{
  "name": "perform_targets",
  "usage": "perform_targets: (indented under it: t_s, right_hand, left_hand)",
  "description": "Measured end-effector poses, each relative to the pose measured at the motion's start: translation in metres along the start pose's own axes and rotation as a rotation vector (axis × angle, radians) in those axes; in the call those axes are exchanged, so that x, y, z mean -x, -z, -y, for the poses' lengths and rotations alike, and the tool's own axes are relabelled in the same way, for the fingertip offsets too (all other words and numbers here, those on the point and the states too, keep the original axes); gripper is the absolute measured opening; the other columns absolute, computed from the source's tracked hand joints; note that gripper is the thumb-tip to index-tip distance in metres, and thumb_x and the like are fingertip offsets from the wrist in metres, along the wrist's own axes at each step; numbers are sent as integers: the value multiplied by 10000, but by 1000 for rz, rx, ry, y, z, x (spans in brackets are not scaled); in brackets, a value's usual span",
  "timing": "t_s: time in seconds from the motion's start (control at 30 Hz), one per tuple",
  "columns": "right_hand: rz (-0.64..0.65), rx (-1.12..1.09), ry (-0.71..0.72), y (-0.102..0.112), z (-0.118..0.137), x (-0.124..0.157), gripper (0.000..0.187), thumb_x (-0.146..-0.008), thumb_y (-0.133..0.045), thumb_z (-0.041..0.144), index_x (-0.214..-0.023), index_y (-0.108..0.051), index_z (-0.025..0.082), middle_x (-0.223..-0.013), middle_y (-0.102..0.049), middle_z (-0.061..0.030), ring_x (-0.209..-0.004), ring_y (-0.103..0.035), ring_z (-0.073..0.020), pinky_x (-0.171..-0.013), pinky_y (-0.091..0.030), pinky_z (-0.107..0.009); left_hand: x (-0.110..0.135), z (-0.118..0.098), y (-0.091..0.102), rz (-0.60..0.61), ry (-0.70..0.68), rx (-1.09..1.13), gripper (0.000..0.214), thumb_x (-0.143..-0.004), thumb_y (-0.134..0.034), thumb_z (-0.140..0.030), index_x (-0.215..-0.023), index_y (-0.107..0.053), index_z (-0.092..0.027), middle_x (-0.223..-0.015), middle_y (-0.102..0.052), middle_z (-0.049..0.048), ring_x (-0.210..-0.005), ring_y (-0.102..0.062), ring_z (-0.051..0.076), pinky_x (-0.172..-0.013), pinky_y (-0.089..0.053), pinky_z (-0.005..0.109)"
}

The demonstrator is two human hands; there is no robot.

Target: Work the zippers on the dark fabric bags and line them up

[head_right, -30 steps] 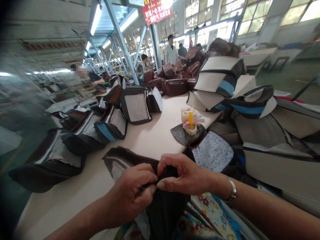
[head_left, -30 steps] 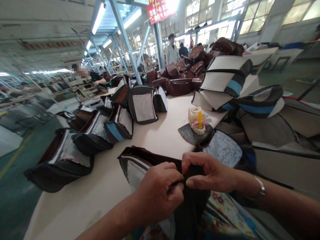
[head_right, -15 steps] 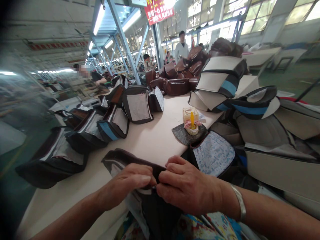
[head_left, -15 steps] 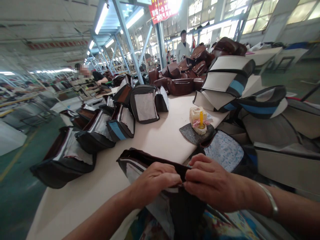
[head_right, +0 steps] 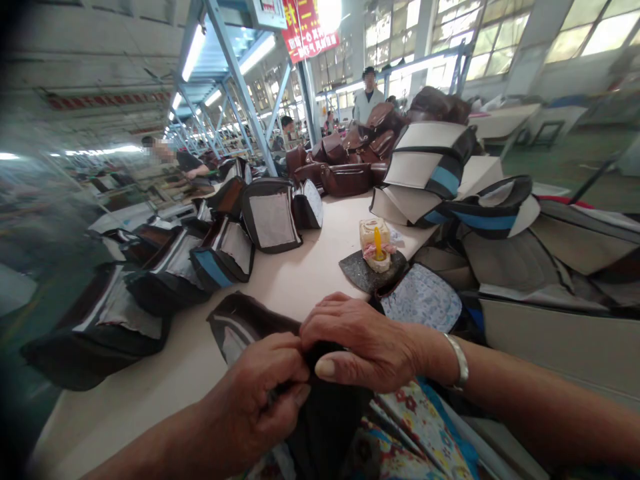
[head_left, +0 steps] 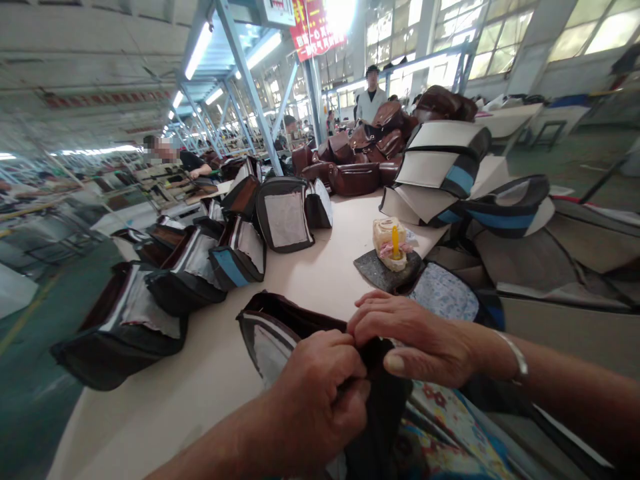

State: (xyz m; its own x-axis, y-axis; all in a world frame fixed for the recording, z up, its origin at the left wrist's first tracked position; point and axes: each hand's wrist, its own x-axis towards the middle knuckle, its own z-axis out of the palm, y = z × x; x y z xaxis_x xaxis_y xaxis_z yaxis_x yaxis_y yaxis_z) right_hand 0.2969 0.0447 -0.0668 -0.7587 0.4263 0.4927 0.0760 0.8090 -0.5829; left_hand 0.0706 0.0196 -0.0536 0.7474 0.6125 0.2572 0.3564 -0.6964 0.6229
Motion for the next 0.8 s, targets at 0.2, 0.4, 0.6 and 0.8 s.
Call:
perform_targets:
  t_s: [0.2,0.4,0.6,0.8]
  right_hand:
    - [85,135,107,11,-22,-26,432,-815,-713,597,-720,-559,205,-689,-547,2,-700,-515,-170,-831,-422,-380]
    - [-88,44,25,-9,-11,-37,518,-697,-824,642,-774,-577,193,-710,-540,25,-673,-468,-142,-659,-359,-289]
    - [-43,-311,-86,-44,-14,-32,562,-748,-766,665,-687,-476,187,-686,-512,33,-681,-457,-123,-617,-371,-244]
    - [-86,-417,-39,-47,-14,-28,487,-731,-816,592,-727,-578,167,-706,-572,17,-716,-511,-130,-655,-410,-246]
  left_hand:
    - [1,-6,34,21,-7,-161,173,-757,-479,-35,-671,-457,-183,-692,-505,-9,-693,-470,137,-683,-337,295]
    - [6,-3,87,156,28,-309,165,-749,-521,-15,-719,-520,-177,-814,-591,-12,-804,-526,141,-810,-343,299]
    - [17,-1,86,327,142,-155,251,-671,-543,20,-807,-590,-185,-920,-653,-13,-882,-588,142,-892,-373,261]
    - [16,-19,72,305,234,-58,332,-701,-661,-116,-1022,-688,-198,-920,-681,2,-841,-580,167,-833,-426,259]
